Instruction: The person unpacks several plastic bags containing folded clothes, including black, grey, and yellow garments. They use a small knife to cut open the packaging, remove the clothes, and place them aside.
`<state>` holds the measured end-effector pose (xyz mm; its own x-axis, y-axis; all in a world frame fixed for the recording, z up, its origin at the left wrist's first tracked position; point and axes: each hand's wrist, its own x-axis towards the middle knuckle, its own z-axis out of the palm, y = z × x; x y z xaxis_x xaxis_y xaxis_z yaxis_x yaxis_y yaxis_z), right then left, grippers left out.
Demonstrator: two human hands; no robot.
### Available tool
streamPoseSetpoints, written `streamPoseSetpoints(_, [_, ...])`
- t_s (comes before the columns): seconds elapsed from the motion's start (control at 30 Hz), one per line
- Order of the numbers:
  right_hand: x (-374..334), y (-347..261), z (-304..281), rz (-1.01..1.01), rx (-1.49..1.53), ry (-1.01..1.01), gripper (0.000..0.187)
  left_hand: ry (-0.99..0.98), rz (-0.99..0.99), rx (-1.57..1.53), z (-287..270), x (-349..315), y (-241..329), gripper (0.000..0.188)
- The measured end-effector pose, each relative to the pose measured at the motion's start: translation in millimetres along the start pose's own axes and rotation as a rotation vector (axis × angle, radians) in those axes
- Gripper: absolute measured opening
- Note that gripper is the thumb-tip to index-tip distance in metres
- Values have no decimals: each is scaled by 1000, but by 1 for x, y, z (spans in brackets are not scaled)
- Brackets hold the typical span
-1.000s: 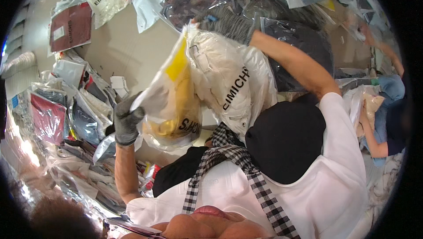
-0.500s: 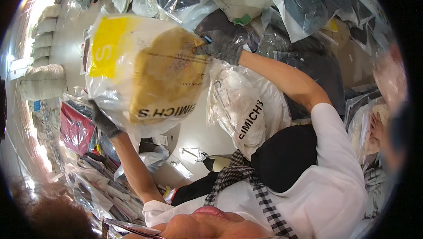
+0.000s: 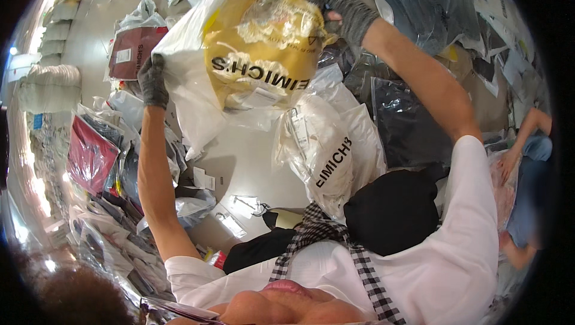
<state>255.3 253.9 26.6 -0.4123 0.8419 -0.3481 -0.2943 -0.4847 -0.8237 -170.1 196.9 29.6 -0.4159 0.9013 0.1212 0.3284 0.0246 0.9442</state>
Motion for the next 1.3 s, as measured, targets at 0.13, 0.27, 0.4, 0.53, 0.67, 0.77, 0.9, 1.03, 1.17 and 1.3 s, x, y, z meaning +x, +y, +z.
streamPoseSetpoints(0.13, [-48, -35, 1, 21, 25, -79, 42, -350, 81, 371, 6, 8, 58, 31])
streamPoseSetpoints(0.27, [-116, -41, -42, -720, -1020, -231, 54, -769, 347, 675, 30, 43, 73, 32])
streamPoseSetpoints(0.4, [-162, -3, -166, -398, -655, 264, 44, -803, -196, 36, 81, 22, 80, 28])
streamPoseSetpoints(0.53, [-180, 54, -193, 337, -386, 796, 29, -574, -314, 139, 62, -19, -32, 39])
streamPoseSetpoints(0.67, [-159, 106, -207, 48, -513, 545, 29, -341, -586, 19, 44, -108, -148, 38])
streamPoseSetpoints(0.77, [-106, 102, -91, 5, -789, 209, 34, -336, -669, -201, 49, -180, -163, 39])
streamPoseSetpoints(0.9, [-20, 124, 0, -178, -975, -27, 41, -410, -381, -392, 79, -205, -126, 44])
streamPoseSetpoints(1.03, [54, 152, 57, -359, -1074, -285, 45, -335, -511, -484, 94, -189, -105, 22])
streamPoseSetpoints(1.17, [94, 153, 94, -341, -1347, -440, 47, -209, -477, -398, 107, -167, -103, 15])
streamPoseSetpoints(1.3, [107, 154, 116, -281, -1375, -459, 45, -97, -328, -156, 106, -151, -109, 13])
